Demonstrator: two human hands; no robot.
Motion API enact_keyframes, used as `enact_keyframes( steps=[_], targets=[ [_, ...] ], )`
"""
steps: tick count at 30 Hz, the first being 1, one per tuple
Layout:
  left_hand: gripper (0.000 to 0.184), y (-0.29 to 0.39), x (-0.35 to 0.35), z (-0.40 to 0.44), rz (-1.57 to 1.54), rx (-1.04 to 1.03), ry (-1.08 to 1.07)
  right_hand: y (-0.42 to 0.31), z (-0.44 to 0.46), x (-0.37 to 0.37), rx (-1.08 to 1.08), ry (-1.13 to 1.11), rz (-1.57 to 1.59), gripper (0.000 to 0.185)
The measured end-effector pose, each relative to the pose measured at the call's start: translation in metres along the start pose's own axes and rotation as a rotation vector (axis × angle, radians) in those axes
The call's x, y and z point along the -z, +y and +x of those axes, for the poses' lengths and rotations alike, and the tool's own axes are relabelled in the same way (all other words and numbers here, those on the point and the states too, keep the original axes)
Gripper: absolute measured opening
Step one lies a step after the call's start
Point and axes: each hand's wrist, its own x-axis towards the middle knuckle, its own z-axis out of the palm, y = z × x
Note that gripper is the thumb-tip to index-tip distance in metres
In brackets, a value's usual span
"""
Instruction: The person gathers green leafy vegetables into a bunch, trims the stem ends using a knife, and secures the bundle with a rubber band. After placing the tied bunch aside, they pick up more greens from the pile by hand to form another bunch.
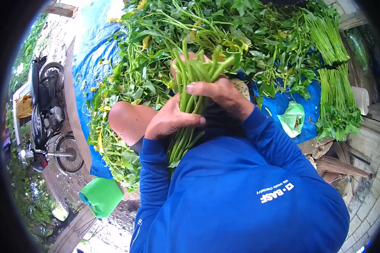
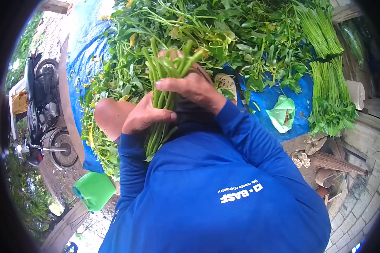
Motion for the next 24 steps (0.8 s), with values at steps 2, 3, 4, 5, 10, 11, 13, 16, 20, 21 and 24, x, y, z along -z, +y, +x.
enact_keyframes(
  steps=[2,3,4,5,10,11,13,16,20,21,24],
  targets=[
    [0.085,-0.001,-0.002,0.009,0.037,-0.059,-0.010,-0.020,-0.020,0.002,-0.095,-0.017,0.187,0.074],
    [0.084,-0.001,-0.004,0.011,0.058,-0.079,-0.013,-0.023,-0.027,0.000,-0.072,0.001,0.155,0.072],
    [0.082,0.000,-0.005,0.013,0.084,-0.102,-0.016,-0.027,-0.034,-0.001,-0.051,0.020,0.122,0.070],
    [0.083,0.000,-0.005,0.016,0.065,-0.111,-0.026,-0.022,-0.036,-0.003,0.010,0.053,0.089,0.067],
    [0.087,-0.007,0.000,0.021,0.057,-0.165,-0.032,0.002,-0.044,-0.004,0.013,0.175,0.103,0.056],
    [0.087,-0.008,0.001,0.022,0.105,-0.190,-0.028,0.005,-0.045,-0.006,0.023,0.210,0.171,0.050],
    [0.090,-0.006,0.005,0.024,0.200,-0.181,-0.032,0.025,-0.043,-0.002,-0.023,0.289,0.131,0.046],
    [0.090,-0.002,-0.003,0.019,0.005,-0.145,-0.041,0.037,-0.036,-0.007,-0.041,0.440,0.140,0.037],
    [0.083,-0.003,0.004,0.019,0.067,-0.092,-0.054,0.022,-0.007,-0.012,-0.084,0.428,0.122,0.056],
    [0.076,-0.007,0.010,0.017,-0.008,-0.021,-0.035,0.024,0.008,0.001,-0.067,0.344,0.124,0.062],
    [0.079,0.001,0.032,-0.003,-0.180,-0.063,-0.002,-0.024,0.023,0.009,-0.035,0.409,0.257,0.093]
  ],
)
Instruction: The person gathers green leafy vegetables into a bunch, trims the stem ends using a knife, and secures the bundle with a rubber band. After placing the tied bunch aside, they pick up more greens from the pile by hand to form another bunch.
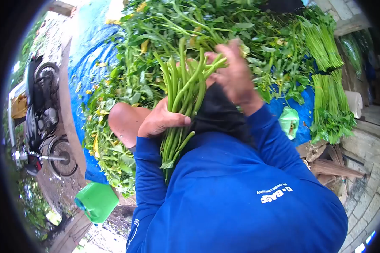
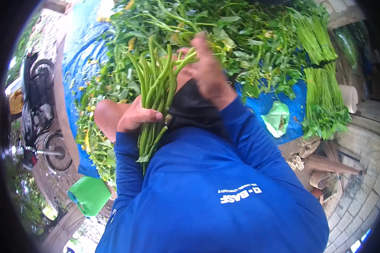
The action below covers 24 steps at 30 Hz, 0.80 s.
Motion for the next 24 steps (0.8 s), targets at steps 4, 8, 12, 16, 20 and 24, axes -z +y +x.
enact_keyframes(
  steps=[4,8,12,16,20,24],
  targets=[
    [0.088,0.008,0.007,-0.017,-0.056,-0.127,0.094,-0.013,-0.016,0.029,-0.123,-0.243,-0.235,0.114],
    [0.083,-0.005,0.018,0.010,-0.029,-0.015,-0.210,0.017,-0.026,-0.033,0.072,-0.492,-0.199,0.068],
    [0.073,0.003,0.018,0.005,-0.035,0.079,-0.084,0.035,-0.005,-0.059,0.159,-0.375,-0.069,0.032],
    [0.103,0.016,0.026,-0.003,0.145,0.068,-0.040,0.046,-0.001,-0.054,0.155,-0.344,0.017,0.031],
    [0.139,0.012,-0.013,-0.039,0.957,-0.368,0.121,0.046,-0.004,-0.059,0.080,-0.295,0.093,0.030],
    [0.127,-0.006,-0.014,-0.036,0.341,-0.209,0.275,0.047,-0.004,-0.065,0.074,-0.313,0.134,0.034]
  ],
)
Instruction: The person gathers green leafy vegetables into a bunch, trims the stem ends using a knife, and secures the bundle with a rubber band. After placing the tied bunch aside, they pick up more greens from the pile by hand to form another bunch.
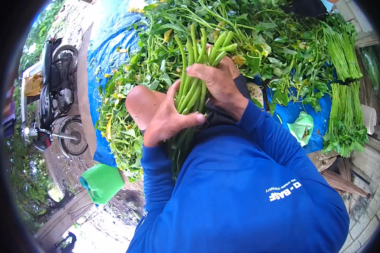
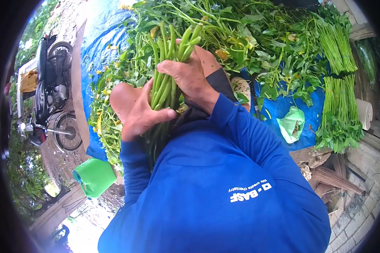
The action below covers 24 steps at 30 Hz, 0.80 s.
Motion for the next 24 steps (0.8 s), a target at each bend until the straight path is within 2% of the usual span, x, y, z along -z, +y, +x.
enact_keyframes(
  steps=[1,4,8,9,12,13,16,17,20,23,24],
  targets=[
    [0.115,-0.002,0.008,0.000,-0.096,0.071,-0.022,0.002,0.001,0.000,0.000,-0.011,0.016,0.035],
    [0.109,0.002,0.015,0.001,-0.021,0.186,-0.050,0.004,0.002,-0.002,-0.013,0.032,0.022,0.036],
    [0.130,0.006,0.006,-0.006,-0.214,-0.041,0.037,0.008,0.005,-0.002,-0.032,0.073,0.006,0.036],
    [0.144,0.010,0.012,-0.009,-0.054,-0.062,-0.038,0.010,0.007,-0.003,-0.012,0.079,-0.008,0.035],
    [0.151,0.018,0.000,-0.025,0.804,-0.225,0.026,0.009,0.007,-0.003,0.020,0.049,-0.022,0.032],
    [0.139,0.019,-0.002,-0.025,0.733,-0.222,0.041,0.006,0.005,-0.004,0.005,0.052,-0.021,0.032],
    [0.122,0.015,0.008,-0.022,0.148,0.049,0.037,0.009,0.007,-0.007,-0.005,0.063,-0.009,0.034],
    [0.106,0.013,0.008,-0.024,0.116,0.017,0.030,0.009,0.007,-0.007,-0.007,0.063,-0.009,0.035],
    [0.111,0.010,0.001,-0.023,0.040,0.015,0.095,0.011,0.006,-0.007,0.010,0.094,-0.045,0.035],
    [0.108,0.023,0.002,-0.011,0.575,-0.016,0.050,0.010,0.007,-0.010,0.039,0.090,-0.111,0.036],
    [0.108,0.026,0.000,-0.005,0.539,-0.012,0.098,0.005,0.007,-0.014,0.049,0.061,-0.139,0.037]
  ],
)
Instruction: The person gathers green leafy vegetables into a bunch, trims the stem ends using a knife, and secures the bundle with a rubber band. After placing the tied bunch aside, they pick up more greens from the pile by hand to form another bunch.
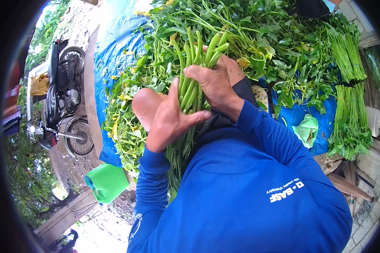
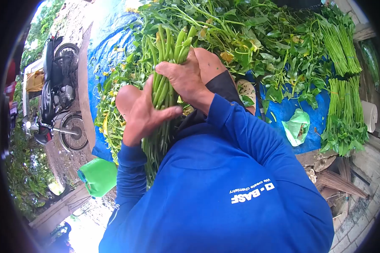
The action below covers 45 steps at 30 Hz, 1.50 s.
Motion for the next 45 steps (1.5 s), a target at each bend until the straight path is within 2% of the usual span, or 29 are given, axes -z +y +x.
enact_keyframes(
  steps=[2,3,6,8,9,10,11,13,15,17,19,21,23,25,28,29,32,35,38,39,40,42,43,45],
  targets=[
    [0.109,0.009,-0.006,0.012,-0.065,0.036,0.085,-0.005,-0.003,-0.004,0.013,-0.034,0.012,0.040],
    [0.110,0.007,-0.011,0.019,-0.236,-0.104,0.090,-0.006,-0.001,-0.004,0.027,-0.036,0.052,0.041],
    [0.108,0.009,-0.002,0.021,-0.231,-0.059,0.024,-0.008,-0.001,-0.009,0.075,-0.005,0.127,0.045],
    [0.090,0.004,0.013,0.020,-0.288,0.061,-0.039,-0.014,-0.001,-0.024,0.130,-0.016,0.136,0.046],
    [0.081,0.002,0.023,0.019,-0.313,0.123,-0.062,-0.012,0.002,-0.030,0.097,-0.055,0.120,0.058],
    [0.073,0.006,0.032,0.015,-0.337,0.186,-0.081,-0.018,0.002,-0.036,0.062,-0.155,0.055,0.060],
    [0.059,0.017,0.045,0.002,-0.324,0.158,0.010,-0.031,0.002,-0.041,0.033,-0.268,-0.009,0.062],
    [0.060,0.018,0.078,-0.026,-0.468,0.172,0.000,-0.028,0.004,-0.053,-0.100,-0.426,0.174,0.061],
    [0.065,0.014,0.107,-0.061,-0.548,0.177,0.025,-0.045,0.004,-0.037,-0.286,-0.491,0.434,0.054],
    [0.070,0.000,0.115,-0.085,-0.720,0.202,-0.020,-0.044,0.008,-0.021,-0.355,-0.396,0.409,0.046],
    [0.076,-0.015,0.097,-0.085,-0.879,0.231,-0.056,-0.036,0.006,0.000,-0.272,-0.133,0.109,0.039],
    [0.077,-0.033,0.061,-0.065,-0.980,0.180,0.053,-0.039,-0.011,0.003,-0.270,-0.269,-0.192,0.040],
    [0.081,-0.050,0.037,-0.043,-1.038,0.176,0.046,-0.038,-0.022,-0.004,-0.226,-0.315,-0.408,0.039],
    [0.082,-0.068,0.031,-0.023,-1.002,0.220,-0.064,-0.029,-0.017,-0.011,-0.128,-0.314,-0.537,0.036],
    [0.083,-0.077,0.023,-0.018,-1.117,0.202,-0.099,-0.032,-0.009,-0.013,-0.170,-0.274,-0.460,0.032],
    [0.086,-0.091,0.023,-0.017,-1.102,0.113,-0.142,-0.036,-0.010,-0.015,-0.233,-0.279,-0.409,0.029],
    [0.088,-0.090,0.023,-0.018,-1.193,0.185,-0.079,-0.032,-0.008,-0.016,-0.273,-0.290,-0.369,0.027],
    [0.087,-0.088,0.025,-0.018,-1.147,0.208,-0.048,-0.035,-0.013,-0.020,-0.226,-0.238,-0.384,0.025],
    [0.080,-0.076,0.029,-0.023,-1.117,0.240,-0.016,-0.029,-0.023,-0.020,-0.175,-0.221,-0.247,0.023],
    [0.079,-0.075,0.031,-0.022,-1.101,0.252,-0.007,-0.030,-0.024,-0.020,-0.155,-0.268,-0.195,0.021],
    [0.077,-0.072,0.032,-0.022,-1.084,0.269,-0.001,-0.031,-0.023,-0.022,-0.101,-0.303,-0.279,0.021],
    [0.073,-0.054,0.022,-0.020,-1.086,0.173,0.029,-0.030,-0.017,-0.032,0.009,-0.355,-0.447,0.021],
    [0.071,-0.048,0.019,-0.018,-1.083,0.122,0.042,-0.019,-0.013,-0.039,-0.002,-0.290,-0.419,0.024],
    [0.068,-0.058,0.022,-0.017,-1.071,0.117,0.017,-0.016,-0.005,-0.048,-0.004,-0.310,-0.353,0.021]
  ],
)
